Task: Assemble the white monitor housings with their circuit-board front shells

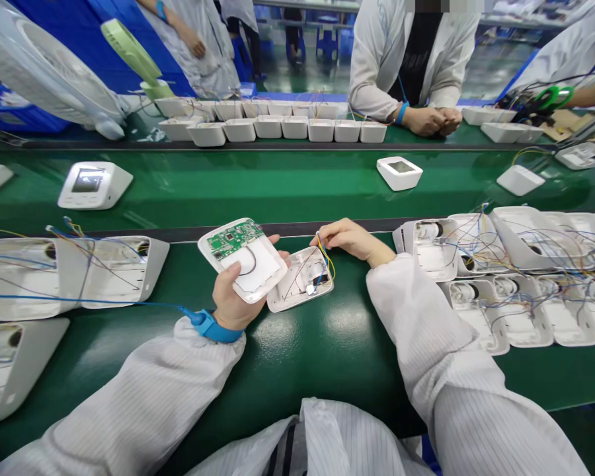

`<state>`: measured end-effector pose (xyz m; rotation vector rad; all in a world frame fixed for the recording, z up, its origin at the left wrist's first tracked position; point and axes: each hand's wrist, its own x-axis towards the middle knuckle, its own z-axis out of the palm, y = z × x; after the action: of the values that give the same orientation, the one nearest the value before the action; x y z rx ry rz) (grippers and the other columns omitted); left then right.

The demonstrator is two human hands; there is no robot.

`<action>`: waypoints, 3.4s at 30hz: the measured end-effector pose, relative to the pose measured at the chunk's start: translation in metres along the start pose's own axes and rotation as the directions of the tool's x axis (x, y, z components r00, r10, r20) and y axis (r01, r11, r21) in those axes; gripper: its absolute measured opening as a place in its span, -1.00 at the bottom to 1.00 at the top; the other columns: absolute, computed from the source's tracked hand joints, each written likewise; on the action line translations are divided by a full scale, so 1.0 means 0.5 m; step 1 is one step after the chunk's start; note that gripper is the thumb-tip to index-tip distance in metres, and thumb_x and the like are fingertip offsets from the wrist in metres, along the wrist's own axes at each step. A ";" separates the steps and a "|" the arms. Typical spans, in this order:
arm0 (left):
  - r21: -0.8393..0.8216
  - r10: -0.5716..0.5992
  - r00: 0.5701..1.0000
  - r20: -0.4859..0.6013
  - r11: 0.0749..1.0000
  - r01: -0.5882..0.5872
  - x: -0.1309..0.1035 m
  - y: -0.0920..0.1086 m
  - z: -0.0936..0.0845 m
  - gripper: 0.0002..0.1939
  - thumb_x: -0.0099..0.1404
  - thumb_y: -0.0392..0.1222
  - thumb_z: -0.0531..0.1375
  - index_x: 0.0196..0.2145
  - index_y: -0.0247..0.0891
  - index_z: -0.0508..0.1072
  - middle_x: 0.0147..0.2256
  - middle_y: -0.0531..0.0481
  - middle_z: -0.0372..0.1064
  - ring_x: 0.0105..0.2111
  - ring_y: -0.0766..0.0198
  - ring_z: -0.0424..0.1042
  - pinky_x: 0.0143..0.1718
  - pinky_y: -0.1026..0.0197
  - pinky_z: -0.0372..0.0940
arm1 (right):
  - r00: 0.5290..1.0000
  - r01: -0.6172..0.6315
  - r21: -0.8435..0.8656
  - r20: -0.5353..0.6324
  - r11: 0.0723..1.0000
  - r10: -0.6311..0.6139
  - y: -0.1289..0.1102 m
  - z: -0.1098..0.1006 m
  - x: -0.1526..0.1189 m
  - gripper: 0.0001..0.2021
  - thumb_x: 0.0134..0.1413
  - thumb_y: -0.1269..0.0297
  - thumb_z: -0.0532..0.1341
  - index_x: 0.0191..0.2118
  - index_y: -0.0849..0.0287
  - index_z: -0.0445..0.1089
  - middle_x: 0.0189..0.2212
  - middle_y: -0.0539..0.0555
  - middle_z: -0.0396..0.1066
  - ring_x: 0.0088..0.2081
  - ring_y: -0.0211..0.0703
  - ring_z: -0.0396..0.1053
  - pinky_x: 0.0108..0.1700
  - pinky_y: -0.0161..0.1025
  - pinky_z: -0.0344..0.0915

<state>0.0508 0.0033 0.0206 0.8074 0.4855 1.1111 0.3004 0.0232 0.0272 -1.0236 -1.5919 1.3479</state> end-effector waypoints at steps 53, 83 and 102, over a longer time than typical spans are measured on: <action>0.243 0.125 0.990 0.068 0.960 -0.138 0.013 -0.036 -0.063 -0.40 0.05 0.05 0.37 0.01 -0.25 0.46 -0.02 -0.14 0.46 0.01 -0.01 0.43 0.14 -0.01 0.28 | 0.931 0.123 -0.352 -0.283 0.928 -0.231 -0.055 0.179 0.035 -0.87 0.07 0.24 0.30 -0.35 0.20 0.43 -0.45 -0.02 0.45 -0.44 -0.31 0.33 -0.37 -0.33 0.26; 0.234 0.120 0.989 0.087 0.963 -0.137 0.013 -0.050 -0.069 -0.39 0.11 0.13 0.32 0.05 -0.23 0.44 0.06 -0.15 0.41 0.12 -0.07 0.35 0.23 -0.08 0.19 | 0.933 0.123 -0.521 -0.230 0.845 -0.278 -0.059 0.182 0.034 -0.85 0.16 0.22 0.21 -0.36 0.18 0.33 -0.44 -0.03 0.39 -0.44 -0.31 0.27 -0.33 -0.31 0.19; 0.245 0.048 0.995 0.089 0.967 -0.069 0.018 -0.046 -0.055 -0.38 0.14 0.12 0.32 0.09 -0.22 0.40 0.07 -0.16 0.41 0.13 -0.08 0.35 0.18 -0.08 0.25 | 0.899 0.047 -0.430 -0.374 0.901 -0.226 -0.056 0.186 0.033 -0.86 0.08 0.24 0.27 -0.32 0.18 0.53 -0.40 0.03 0.54 -0.44 -0.27 0.40 -0.36 -0.30 0.31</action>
<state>0.0487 0.0154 -0.0141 1.0879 0.5408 1.0796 0.2055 0.0032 0.0452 -1.3169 -1.6072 0.6383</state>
